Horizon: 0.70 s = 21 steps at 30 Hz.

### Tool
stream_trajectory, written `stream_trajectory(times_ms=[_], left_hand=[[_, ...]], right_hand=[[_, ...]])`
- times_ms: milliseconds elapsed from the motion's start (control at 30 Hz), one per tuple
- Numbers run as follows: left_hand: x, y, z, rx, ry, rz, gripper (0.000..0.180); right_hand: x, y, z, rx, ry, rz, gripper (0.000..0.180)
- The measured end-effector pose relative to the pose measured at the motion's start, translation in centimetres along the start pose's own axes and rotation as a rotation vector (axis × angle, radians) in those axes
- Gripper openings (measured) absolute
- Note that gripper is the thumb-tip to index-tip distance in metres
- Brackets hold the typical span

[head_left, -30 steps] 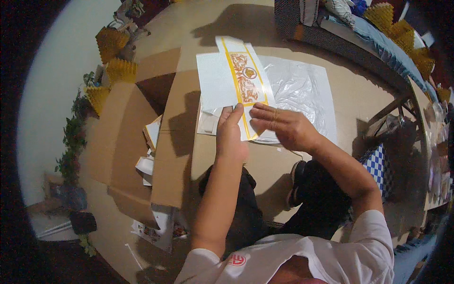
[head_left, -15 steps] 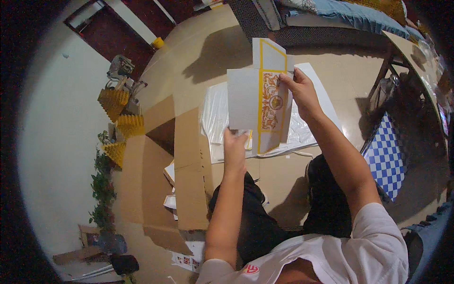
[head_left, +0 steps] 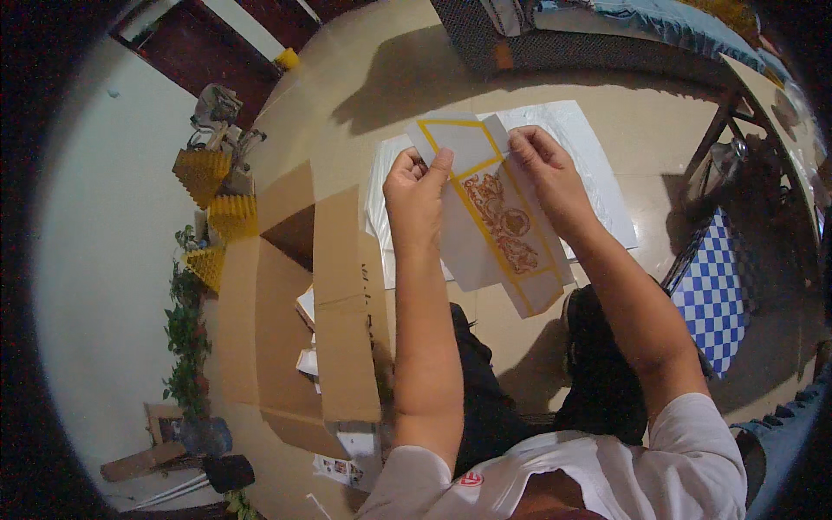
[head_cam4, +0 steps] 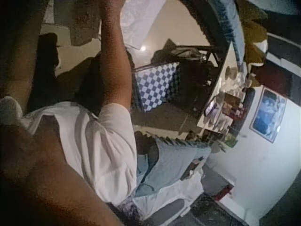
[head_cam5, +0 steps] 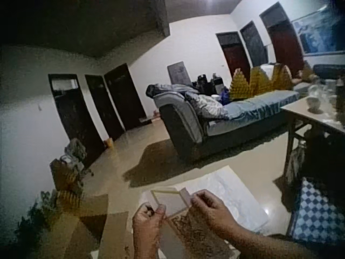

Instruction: The person sits on the floor and assembles small paper boxes by folding flaps and securing them with adhesive tape. They repeatedly pick up flat paper pieces, fold them into box shapes, and apply tape to seal the edges.

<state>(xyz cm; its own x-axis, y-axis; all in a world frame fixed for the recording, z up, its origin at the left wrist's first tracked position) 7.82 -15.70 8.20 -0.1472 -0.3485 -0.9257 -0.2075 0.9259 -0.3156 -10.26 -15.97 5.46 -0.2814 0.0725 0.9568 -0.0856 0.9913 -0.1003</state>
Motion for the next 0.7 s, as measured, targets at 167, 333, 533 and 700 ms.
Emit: stream_trajectory(times_ms=[167,333,533,700], left_hand=[[1.5,0.1,1.3,-0.070,-0.183,-0.132,0.026],[-0.4,1.3,0.9,-0.154,-0.448,-0.252,0.038],[-1.5,2.0,0.2,-0.178,-0.365,-0.355,0.039],[-0.4,2.7,-0.4,-0.173,-0.410,-0.242,0.041]], right_hand=[[-1.2,-0.2,0.6,-0.050,0.033,-0.033,0.037],[-1.9,-0.2,0.3,-0.138,0.017,-0.053,0.041],[-2.6,-0.5,-0.8,-0.063,0.015,-0.062,0.043],[-3.2,0.9,-3.0,0.028,-0.243,-0.300,0.042]])
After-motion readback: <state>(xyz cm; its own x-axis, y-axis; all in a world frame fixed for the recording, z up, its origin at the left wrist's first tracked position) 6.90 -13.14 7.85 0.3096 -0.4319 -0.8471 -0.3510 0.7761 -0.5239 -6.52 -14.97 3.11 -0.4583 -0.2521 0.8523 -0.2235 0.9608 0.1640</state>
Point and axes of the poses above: each hand's wrist, its own y-axis away from the middle knuckle, its own z-axis out of the back of the hand, x = y × z, the point moved 10 cm from there along -y, towards the middle knuckle, and after that the axes turned 8 degrees about -z, right-handed, at the moved point
